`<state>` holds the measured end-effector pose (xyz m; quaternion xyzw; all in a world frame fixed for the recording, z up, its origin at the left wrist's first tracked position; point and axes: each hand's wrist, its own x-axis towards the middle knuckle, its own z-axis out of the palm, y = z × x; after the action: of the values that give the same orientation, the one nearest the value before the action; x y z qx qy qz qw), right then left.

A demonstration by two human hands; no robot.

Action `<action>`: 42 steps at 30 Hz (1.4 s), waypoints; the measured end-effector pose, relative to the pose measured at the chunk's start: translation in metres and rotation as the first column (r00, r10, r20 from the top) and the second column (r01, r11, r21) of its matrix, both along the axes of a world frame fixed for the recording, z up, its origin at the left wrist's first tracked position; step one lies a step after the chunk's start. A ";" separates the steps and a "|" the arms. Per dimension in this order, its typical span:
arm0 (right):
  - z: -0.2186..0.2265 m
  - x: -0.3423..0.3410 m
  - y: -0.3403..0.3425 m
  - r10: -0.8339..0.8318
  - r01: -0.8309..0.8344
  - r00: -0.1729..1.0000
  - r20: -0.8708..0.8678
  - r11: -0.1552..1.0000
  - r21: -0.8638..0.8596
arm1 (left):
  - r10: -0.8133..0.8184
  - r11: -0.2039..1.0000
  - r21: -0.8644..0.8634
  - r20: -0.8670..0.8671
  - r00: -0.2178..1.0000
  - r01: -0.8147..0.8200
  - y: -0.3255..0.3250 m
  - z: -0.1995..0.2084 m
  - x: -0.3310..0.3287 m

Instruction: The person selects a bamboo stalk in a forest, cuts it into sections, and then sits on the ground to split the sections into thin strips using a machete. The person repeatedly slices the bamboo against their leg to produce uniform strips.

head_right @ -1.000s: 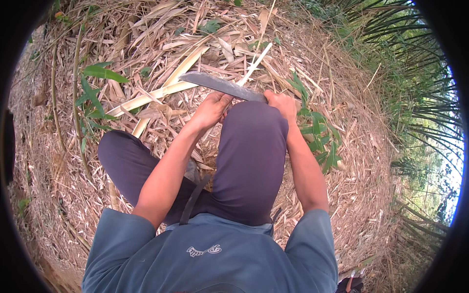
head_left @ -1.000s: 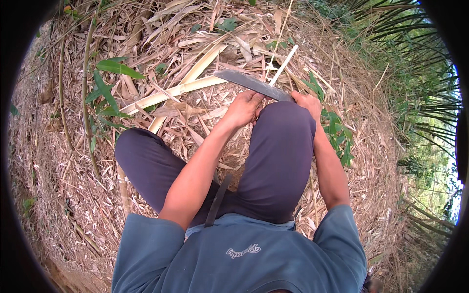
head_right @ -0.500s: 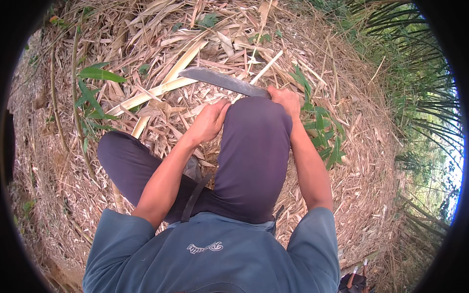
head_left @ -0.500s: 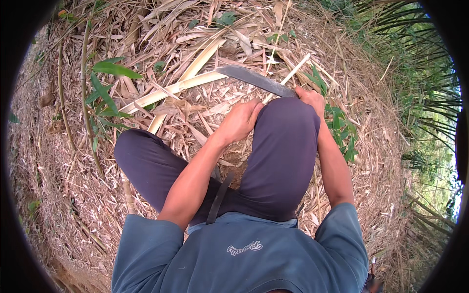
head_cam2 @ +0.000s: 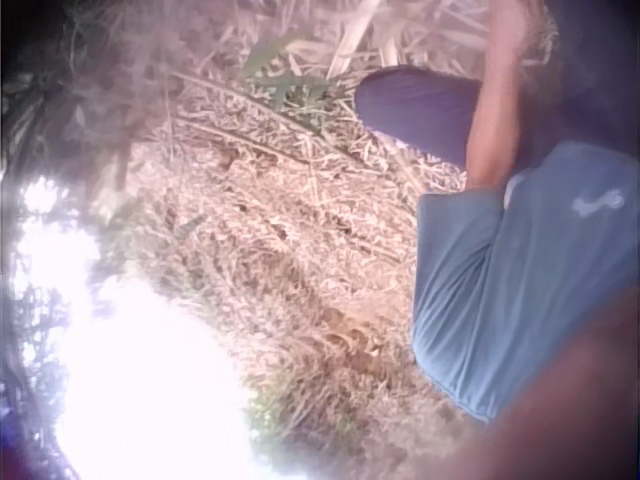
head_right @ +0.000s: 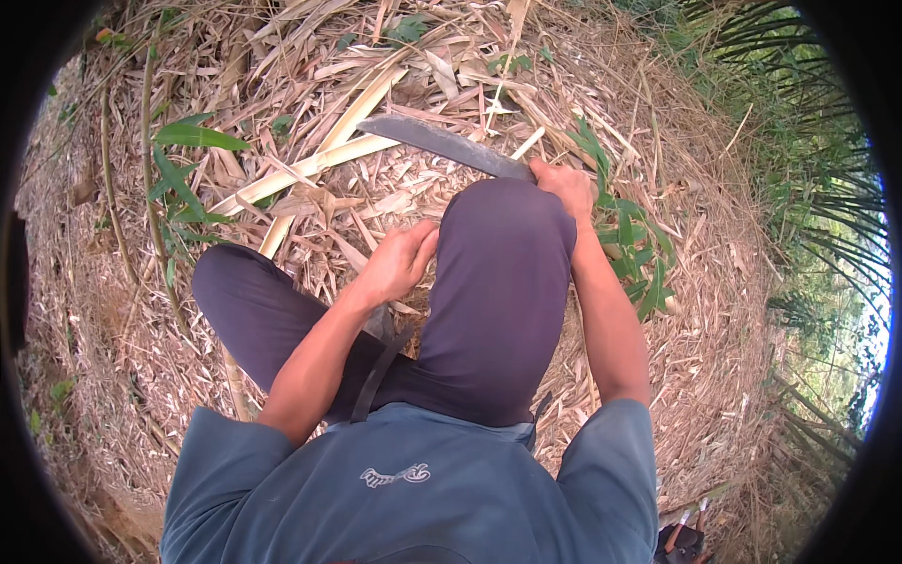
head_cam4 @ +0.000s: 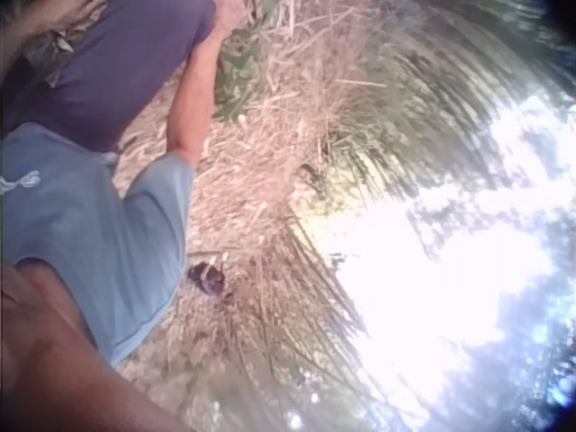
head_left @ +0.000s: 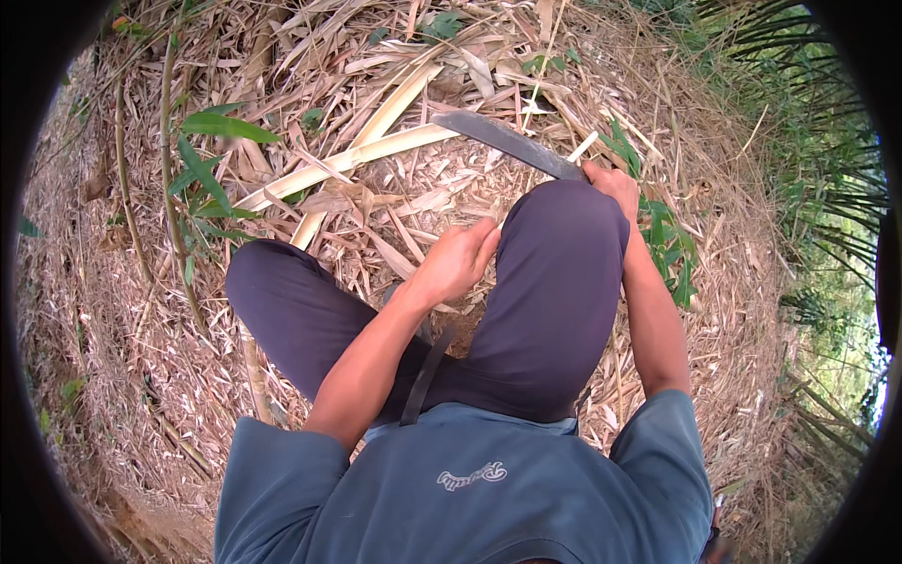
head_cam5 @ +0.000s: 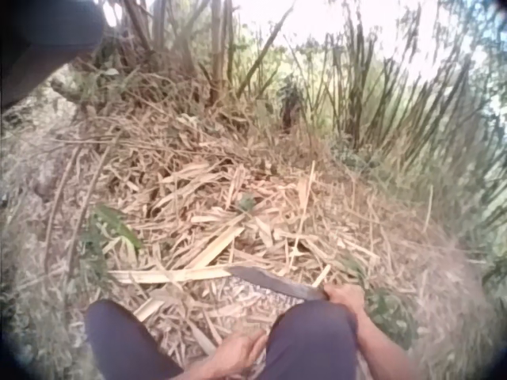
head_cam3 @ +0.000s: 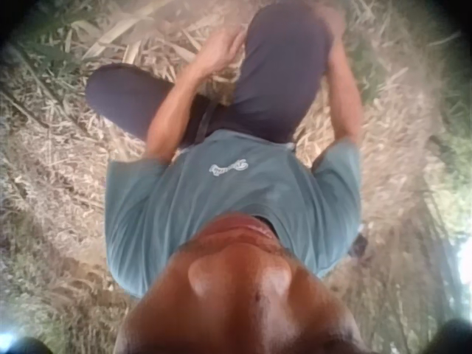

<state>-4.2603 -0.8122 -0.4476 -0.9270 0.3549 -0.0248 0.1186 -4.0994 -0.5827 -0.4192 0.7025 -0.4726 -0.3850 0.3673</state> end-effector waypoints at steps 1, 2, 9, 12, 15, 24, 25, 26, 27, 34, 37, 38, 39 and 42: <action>0.001 0.001 0.001 0.000 0.000 1.000 0.023 1.000 0.015 | -0.008 0.995 0.095 -0.032 0.999 0.011 0.015 0.012 -0.001; -0.002 -0.001 -0.001 0.018 -0.019 1.000 0.014 1.000 0.022 | 0.005 0.989 0.147 -0.053 0.999 0.003 0.031 0.021 -0.001; -0.011 0.008 -0.001 0.077 -0.079 0.996 0.046 0.996 0.044 | 0.180 0.972 0.159 -0.021 0.983 -0.175 0.048 0.013 -0.009; -0.005 0.013 -0.006 0.105 -0.106 0.994 0.033 0.994 0.027 | 0.210 0.977 -0.033 0.048 0.976 -0.209 -0.025 -0.003 0.003; -0.001 0.022 -0.001 0.146 -0.147 0.988 0.054 0.989 0.014 | 0.183 0.977 -0.119 0.038 0.982 -0.178 -0.057 -0.014 0.011; -0.017 -0.006 -0.008 -0.174 0.180 0.982 -0.072 0.980 0.087 | 0.136 0.990 0.053 -0.097 0.986 -0.131 0.083 0.030 0.000; -0.023 -0.004 -0.006 -0.214 0.221 0.974 -0.068 0.969 0.112 | 0.165 0.986 0.018 -0.129 0.978 -0.164 0.094 0.026 0.002; -0.030 -0.005 -0.006 -0.237 0.244 0.969 -0.063 0.958 0.150 | 0.244 0.970 0.084 -0.294 0.924 -0.229 0.094 0.033 0.009; -0.034 -0.009 -0.007 -0.259 0.265 0.964 -0.059 0.946 0.189 | 0.322 0.947 0.157 -0.444 0.836 -0.281 0.092 0.040 0.018; 0.008 0.008 -0.040 -0.534 0.442 0.836 0.130 0.794 0.417 | 0.363 0.871 0.094 -0.784 0.504 -0.481 0.024 0.083 0.100; 0.075 0.027 -0.057 -0.515 0.392 0.802 0.303 0.836 0.383 | 0.263 0.859 -0.047 -0.814 0.518 -0.510 0.008 0.078 0.119; 0.102 0.036 -0.055 -0.526 0.347 0.779 0.341 0.815 0.465 | 0.247 0.831 -0.095 -0.820 0.517 -0.548 0.005 0.073 0.121; 0.130 0.048 -0.049 -0.539 0.294 0.755 0.374 0.788 0.541 | 0.242 0.820 -0.091 -0.840 0.486 -0.566 0.006 0.068 0.123; 0.182 0.080 -0.008 -0.572 -0.012 0.667 0.477 0.632 0.775 | 0.261 0.782 -0.034 -0.888 0.378 -0.622 0.009 0.060 0.121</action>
<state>-4.1798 -0.8202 -0.2660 -0.6473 0.4155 -0.2445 0.5904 -3.9781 -0.5736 -0.3593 0.4420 -0.0833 -0.4652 0.7625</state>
